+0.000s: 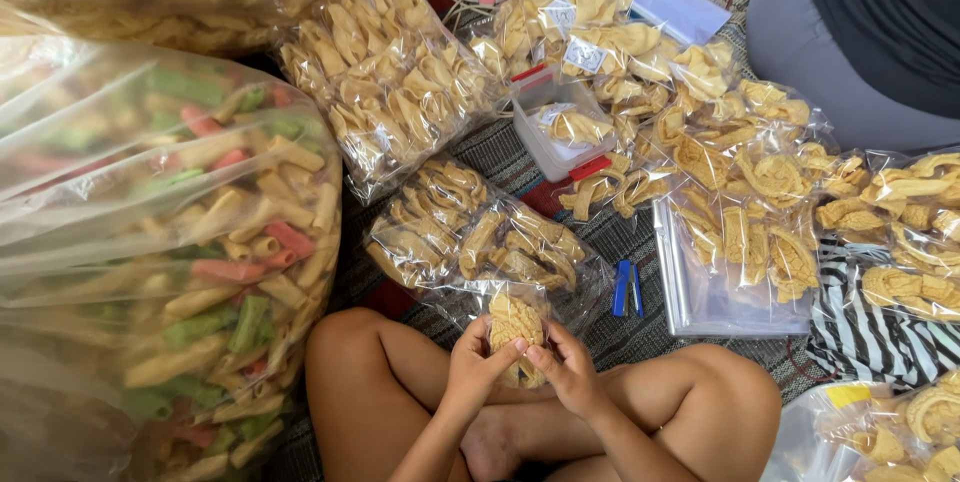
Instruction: The person sits on a mat and packs fried snacks into small clear plastic bags. They pick up snacks, place them into bags, and seal the bags by hand, repeating the process for multiple portions.
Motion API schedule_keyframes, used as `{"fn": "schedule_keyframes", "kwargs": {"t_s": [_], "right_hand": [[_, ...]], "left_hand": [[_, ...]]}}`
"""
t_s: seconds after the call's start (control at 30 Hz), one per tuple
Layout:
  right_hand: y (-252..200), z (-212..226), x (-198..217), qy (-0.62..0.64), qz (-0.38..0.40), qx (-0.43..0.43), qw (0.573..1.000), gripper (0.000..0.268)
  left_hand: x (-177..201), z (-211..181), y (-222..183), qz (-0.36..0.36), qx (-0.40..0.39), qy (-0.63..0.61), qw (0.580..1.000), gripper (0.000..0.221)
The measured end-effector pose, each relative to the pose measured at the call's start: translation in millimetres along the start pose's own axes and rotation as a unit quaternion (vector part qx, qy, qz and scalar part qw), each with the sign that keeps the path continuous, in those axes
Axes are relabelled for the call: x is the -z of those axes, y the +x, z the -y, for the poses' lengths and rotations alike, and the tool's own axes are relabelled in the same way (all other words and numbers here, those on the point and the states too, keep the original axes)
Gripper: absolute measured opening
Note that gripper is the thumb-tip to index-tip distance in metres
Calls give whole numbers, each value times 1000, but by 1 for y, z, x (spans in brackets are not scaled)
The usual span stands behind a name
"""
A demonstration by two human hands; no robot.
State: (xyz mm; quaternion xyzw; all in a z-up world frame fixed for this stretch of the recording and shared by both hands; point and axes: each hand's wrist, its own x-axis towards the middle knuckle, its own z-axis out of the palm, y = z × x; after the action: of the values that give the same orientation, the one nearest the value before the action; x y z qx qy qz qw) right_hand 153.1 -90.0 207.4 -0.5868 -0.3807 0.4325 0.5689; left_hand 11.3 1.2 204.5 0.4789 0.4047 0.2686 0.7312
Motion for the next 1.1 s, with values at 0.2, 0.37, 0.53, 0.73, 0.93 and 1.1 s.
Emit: {"fn": "schedule_keyframes", "kwargs": {"t_s": [0.2,0.37,0.53,0.73,0.93,1.1], "right_hand": [[2,-23,5,22,-33,19,999,53],[1,-49,12,102,-101,-73,987,50],[11,-39,7,109,-112,-109,982,52],[10,-40,5,64,-112,-131,983,56],[8,-40,4,41,-115,-129,984,57],[8,-42,6,40,-111,-119,986,59]], "left_hand": [[-5,3,7,37,-20,-39,998,76],[-13,-19,-2,56,99,-33,993,45],[-9,-17,3,40,110,-27,993,37],[-6,-17,-1,30,112,-19,993,24],[-7,-16,-6,20,119,-5,993,24],[-8,-13,-5,27,111,-21,993,26]]}}
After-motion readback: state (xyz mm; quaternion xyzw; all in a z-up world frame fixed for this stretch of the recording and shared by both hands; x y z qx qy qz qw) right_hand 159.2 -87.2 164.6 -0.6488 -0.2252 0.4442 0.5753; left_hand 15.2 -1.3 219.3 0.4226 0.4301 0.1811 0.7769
